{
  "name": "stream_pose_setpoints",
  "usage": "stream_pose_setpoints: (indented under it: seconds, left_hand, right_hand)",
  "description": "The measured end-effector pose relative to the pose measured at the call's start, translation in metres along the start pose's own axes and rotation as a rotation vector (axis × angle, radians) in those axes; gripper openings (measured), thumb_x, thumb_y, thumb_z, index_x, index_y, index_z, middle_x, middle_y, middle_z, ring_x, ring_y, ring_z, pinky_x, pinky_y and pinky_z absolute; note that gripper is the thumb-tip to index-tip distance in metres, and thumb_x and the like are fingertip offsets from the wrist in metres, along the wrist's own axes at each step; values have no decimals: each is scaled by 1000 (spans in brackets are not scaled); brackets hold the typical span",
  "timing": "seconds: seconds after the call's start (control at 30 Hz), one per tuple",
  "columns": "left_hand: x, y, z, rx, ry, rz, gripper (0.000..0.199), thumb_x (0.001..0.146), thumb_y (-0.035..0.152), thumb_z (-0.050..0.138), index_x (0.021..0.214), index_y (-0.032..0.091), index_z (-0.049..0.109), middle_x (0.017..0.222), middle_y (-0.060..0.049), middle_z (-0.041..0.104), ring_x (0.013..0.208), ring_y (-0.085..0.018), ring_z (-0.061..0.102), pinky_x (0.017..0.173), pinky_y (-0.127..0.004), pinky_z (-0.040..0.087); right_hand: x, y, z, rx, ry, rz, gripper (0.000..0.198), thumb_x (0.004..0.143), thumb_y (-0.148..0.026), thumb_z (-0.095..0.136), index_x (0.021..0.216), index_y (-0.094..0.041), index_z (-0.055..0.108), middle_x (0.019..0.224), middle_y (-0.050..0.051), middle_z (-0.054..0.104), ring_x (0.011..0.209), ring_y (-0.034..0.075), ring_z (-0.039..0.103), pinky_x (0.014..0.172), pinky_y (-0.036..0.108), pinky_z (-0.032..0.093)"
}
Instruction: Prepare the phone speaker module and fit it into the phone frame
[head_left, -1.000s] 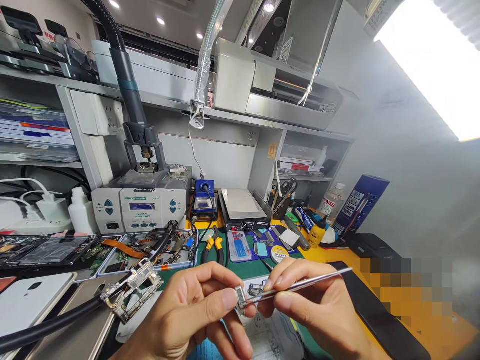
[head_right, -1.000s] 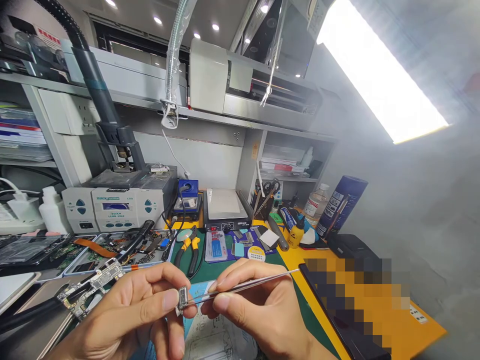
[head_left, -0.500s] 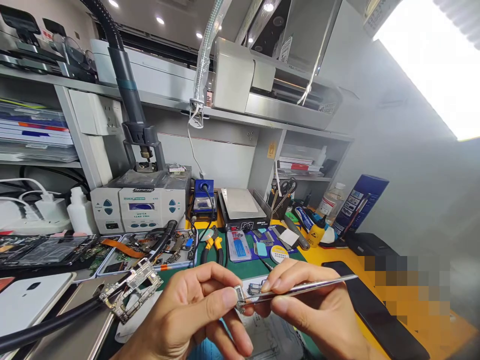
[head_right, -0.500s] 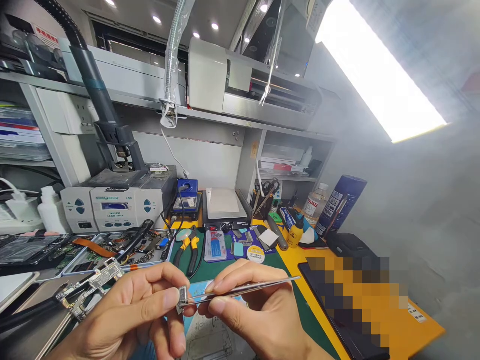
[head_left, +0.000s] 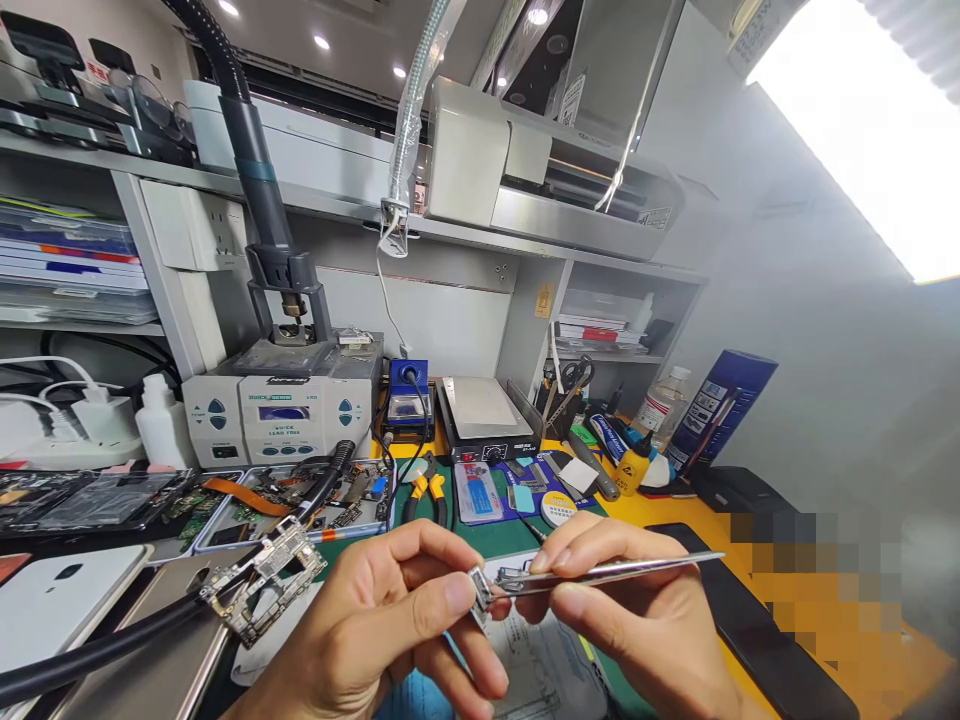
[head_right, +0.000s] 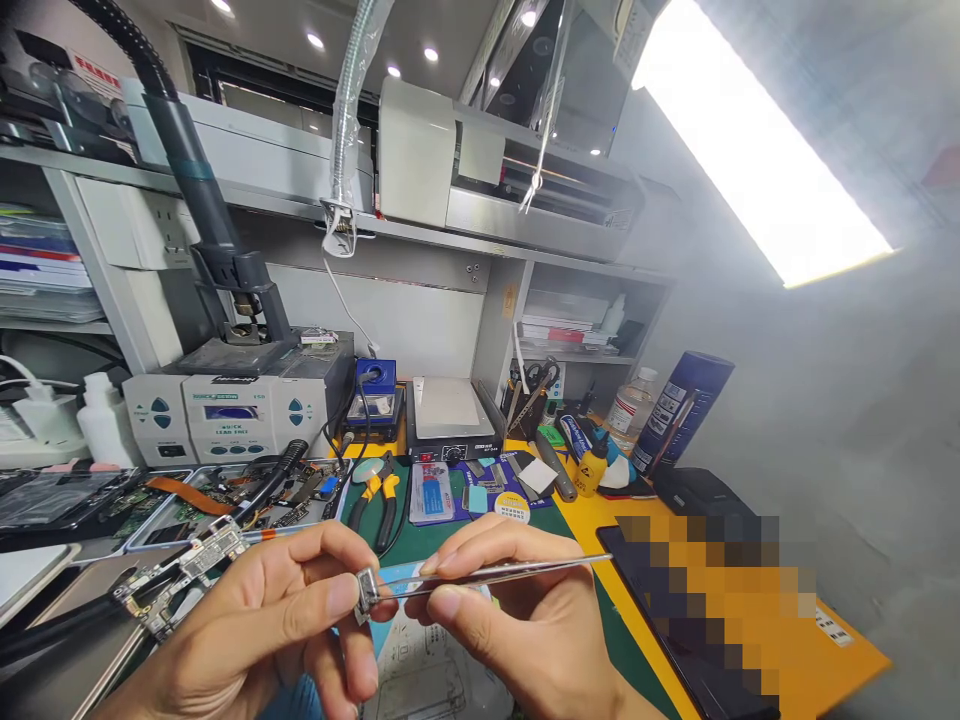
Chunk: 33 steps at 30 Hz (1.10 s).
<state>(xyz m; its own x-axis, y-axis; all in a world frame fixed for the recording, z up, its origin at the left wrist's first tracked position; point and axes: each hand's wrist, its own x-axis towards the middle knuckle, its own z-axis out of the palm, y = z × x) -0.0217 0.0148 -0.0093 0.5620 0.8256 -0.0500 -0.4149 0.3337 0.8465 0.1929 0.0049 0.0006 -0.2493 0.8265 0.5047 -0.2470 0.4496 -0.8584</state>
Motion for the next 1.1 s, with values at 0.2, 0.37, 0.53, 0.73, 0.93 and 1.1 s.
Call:
stream_pose_setpoints:
  seconds: [0.2,0.37,0.53,0.73,0.93,1.1]
  left_hand:
    - [-4,4,3,-4,27,64,24,79,33,83,88,15,71,78,-9,82,54,-16,74,54,-21,58]
    - [-4,7,10,92,123,170,29,72,37,87,83,14,76,71,-7,78,60,-17,72,53,-23,60]
    - [-2,8,14,132,157,196,30,69,40,89,82,15,78,72,-7,76,64,-19,72,53,-25,61]
    - [-1,5,15,94,179,197,31,67,39,90,79,15,75,76,-6,78,60,-18,72,49,-24,60]
    - [-1,5,18,62,195,183,33,63,37,93,75,15,70,82,-7,80,58,-20,74,46,-23,59]
    - [-4,8,20,62,207,160,33,62,37,94,72,14,71,88,-8,81,59,-19,75,48,-24,60]
  right_hand:
    - [0,-2,1,-56,80,-55,17,89,-11,74,93,-27,79,89,0,73,74,16,76,70,27,64]
    - [-1,-6,5,-267,108,-216,28,83,-1,73,95,-26,78,84,1,75,71,16,75,66,25,63]
    - [-4,-4,6,-350,91,-264,35,79,3,72,99,-26,77,86,3,76,74,19,75,66,28,63]
    - [-4,-2,5,-259,88,-202,31,83,-1,72,99,-27,77,89,3,76,73,19,76,67,31,64]
    - [-1,-6,6,-307,81,-223,33,83,-3,73,103,-28,80,85,6,78,72,21,75,66,31,63]
    - [2,-7,6,-268,71,-198,32,83,-3,73,101,-28,81,85,5,78,70,20,76,65,30,64]
